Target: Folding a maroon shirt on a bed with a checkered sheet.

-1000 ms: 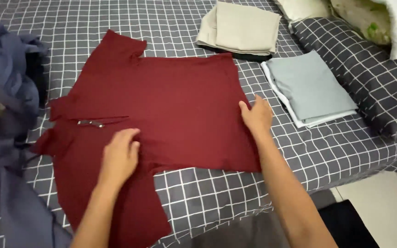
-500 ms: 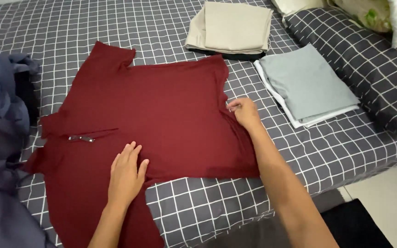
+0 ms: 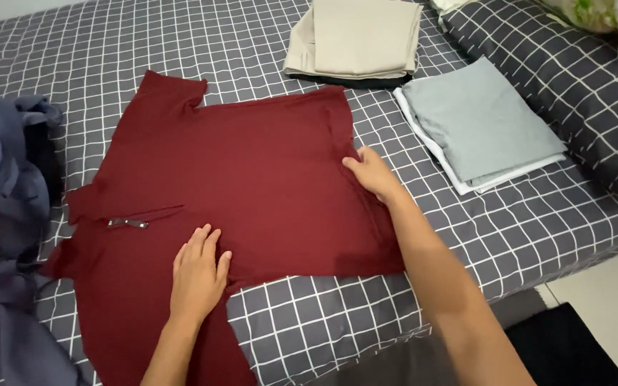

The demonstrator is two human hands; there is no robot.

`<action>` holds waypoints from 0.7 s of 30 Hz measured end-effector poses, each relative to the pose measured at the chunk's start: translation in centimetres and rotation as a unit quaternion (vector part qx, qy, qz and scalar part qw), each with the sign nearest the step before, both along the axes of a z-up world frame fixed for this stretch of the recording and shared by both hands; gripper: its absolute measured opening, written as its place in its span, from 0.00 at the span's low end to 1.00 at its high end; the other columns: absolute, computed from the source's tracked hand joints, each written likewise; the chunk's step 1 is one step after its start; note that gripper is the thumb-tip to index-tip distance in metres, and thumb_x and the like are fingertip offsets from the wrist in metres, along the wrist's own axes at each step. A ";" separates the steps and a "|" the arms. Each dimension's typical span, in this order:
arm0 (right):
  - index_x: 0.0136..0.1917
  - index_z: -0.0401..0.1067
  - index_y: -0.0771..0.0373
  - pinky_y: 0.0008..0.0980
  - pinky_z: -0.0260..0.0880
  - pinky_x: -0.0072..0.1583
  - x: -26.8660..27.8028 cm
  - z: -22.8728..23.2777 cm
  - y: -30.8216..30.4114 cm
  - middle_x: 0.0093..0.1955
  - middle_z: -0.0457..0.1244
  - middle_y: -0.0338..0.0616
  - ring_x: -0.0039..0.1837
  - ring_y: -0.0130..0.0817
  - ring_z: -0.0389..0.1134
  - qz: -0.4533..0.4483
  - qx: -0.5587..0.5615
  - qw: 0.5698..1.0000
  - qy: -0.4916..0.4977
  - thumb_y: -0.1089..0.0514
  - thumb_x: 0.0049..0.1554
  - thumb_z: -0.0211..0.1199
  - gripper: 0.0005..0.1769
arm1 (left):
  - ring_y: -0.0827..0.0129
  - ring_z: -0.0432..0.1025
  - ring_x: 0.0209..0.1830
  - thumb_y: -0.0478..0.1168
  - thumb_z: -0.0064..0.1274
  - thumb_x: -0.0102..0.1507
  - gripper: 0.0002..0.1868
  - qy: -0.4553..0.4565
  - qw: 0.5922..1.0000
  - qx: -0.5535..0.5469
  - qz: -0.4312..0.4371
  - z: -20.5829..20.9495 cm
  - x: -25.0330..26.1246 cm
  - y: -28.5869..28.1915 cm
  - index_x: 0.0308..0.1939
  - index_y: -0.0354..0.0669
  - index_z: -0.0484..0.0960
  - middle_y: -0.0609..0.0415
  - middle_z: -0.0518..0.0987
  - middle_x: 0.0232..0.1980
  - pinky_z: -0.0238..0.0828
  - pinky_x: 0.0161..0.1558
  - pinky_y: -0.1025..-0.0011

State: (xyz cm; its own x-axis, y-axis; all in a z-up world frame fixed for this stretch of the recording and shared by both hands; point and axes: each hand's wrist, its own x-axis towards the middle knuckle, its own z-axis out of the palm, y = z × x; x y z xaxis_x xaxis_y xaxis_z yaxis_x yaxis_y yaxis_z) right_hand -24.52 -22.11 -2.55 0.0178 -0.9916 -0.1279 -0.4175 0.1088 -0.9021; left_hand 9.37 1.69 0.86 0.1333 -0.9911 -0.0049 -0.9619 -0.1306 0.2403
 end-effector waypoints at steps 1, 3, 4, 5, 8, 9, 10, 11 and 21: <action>0.52 0.73 0.63 0.36 0.70 0.45 0.0 1.8 0.9 0.41 0.66 0.46 0.46 0.39 0.69 -0.002 0.002 1.000 -0.001 0.45 0.58 0.65 0.20 | 0.60 0.54 0.81 0.53 0.37 0.73 0.27 -0.001 1.000 0.002 -0.002 -0.9 0.4 -0.1 0.73 0.48 0.66 0.50 0.63 0.78 0.46 0.79 0.55; 0.54 0.65 0.52 0.30 0.69 0.49 0.3 5.6 2.5 0.57 0.61 0.36 0.51 0.28 0.67 -0.063 0.125 0.988 -0.071 0.44 0.54 0.66 0.20 | 0.58 0.55 0.79 0.50 0.40 0.70 0.27 0.026 0.993 -0.105 -0.040 -2.7 1.2 -0.2 0.70 0.43 0.69 0.49 0.64 0.77 0.49 0.74 0.53; 0.54 0.65 0.52 0.30 0.69 0.49 -1.7 3.1 1.0 0.57 0.61 0.36 0.51 0.28 0.67 -0.062 0.126 0.987 -0.072 0.44 0.54 0.66 0.20 | 0.58 0.55 0.79 0.50 0.40 0.70 0.27 0.025 0.994 -0.104 -0.039 -1.5 0.7 -0.1 0.70 0.43 0.69 0.49 0.64 0.77 0.49 0.74 0.53; 0.54 0.70 0.55 0.36 0.70 0.52 -3.7 0.5 -0.6 0.54 0.65 0.43 0.52 0.38 0.70 -0.103 -0.009 0.995 -0.006 0.47 0.53 0.72 0.20 | 0.57 0.54 0.80 0.53 0.40 0.71 0.28 0.028 0.998 -0.056 -0.025 -0.4 0.3 0.0 0.72 0.44 0.68 0.48 0.63 0.78 0.47 0.76 0.53; 0.55 0.75 0.56 0.45 0.71 0.55 -9.8 -4.2 -3.2 0.49 0.69 0.47 0.56 0.48 0.72 -0.165 -0.133 0.968 0.137 0.42 0.57 0.72 0.21 | 0.57 0.53 0.82 0.57 0.40 0.72 0.30 0.028 1.000 0.002 -0.011 1.2 -0.2 0.4 0.74 0.47 0.66 0.47 0.62 0.79 0.44 0.79 0.52; 0.56 0.75 0.54 0.48 0.72 0.57 -12.0 -5.1 -3.8 0.47 0.71 0.44 0.57 0.48 0.72 -0.189 -0.125 0.950 0.213 0.33 0.61 0.67 0.24 | 0.56 0.52 0.82 0.59 0.41 0.71 0.32 0.027 1.000 0.008 -0.013 1.4 -0.3 0.5 0.75 0.48 0.66 0.47 0.61 0.79 0.43 0.79 0.52; 0.56 0.75 0.54 0.48 0.72 0.57 -10.5 -1.9 -1.2 0.47 0.71 0.44 0.57 0.48 0.72 -0.189 -0.126 0.950 0.214 0.33 0.61 0.67 0.24 | 0.56 0.52 0.82 0.59 0.41 0.71 0.32 0.028 1.000 0.008 -0.013 1.3 -0.2 0.4 0.75 0.48 0.66 0.47 0.61 0.79 0.43 0.79 0.52; 0.54 0.78 0.58 0.53 0.68 0.61 -9.1 1.3 1.4 0.51 0.71 0.51 0.61 0.54 0.70 -0.119 -0.065 0.958 0.253 0.25 0.62 0.56 0.35 | 0.57 0.51 0.82 0.61 0.40 0.71 0.34 0.013 1.000 0.009 -0.019 1.2 -0.1 0.4 0.75 0.50 0.64 0.48 0.60 0.79 0.42 0.79 0.51; 0.56 0.73 0.61 0.48 0.71 0.62 -4.9 5.1 9.3 0.57 0.64 0.54 0.63 0.56 0.69 -0.030 -0.074 0.948 0.307 0.35 0.54 0.72 0.31 | 0.61 0.49 0.83 0.66 0.38 0.69 0.36 0.005 0.999 0.029 -0.045 1.3 -0.7 0.0 0.77 0.57 0.62 0.52 0.58 0.81 0.39 0.79 0.49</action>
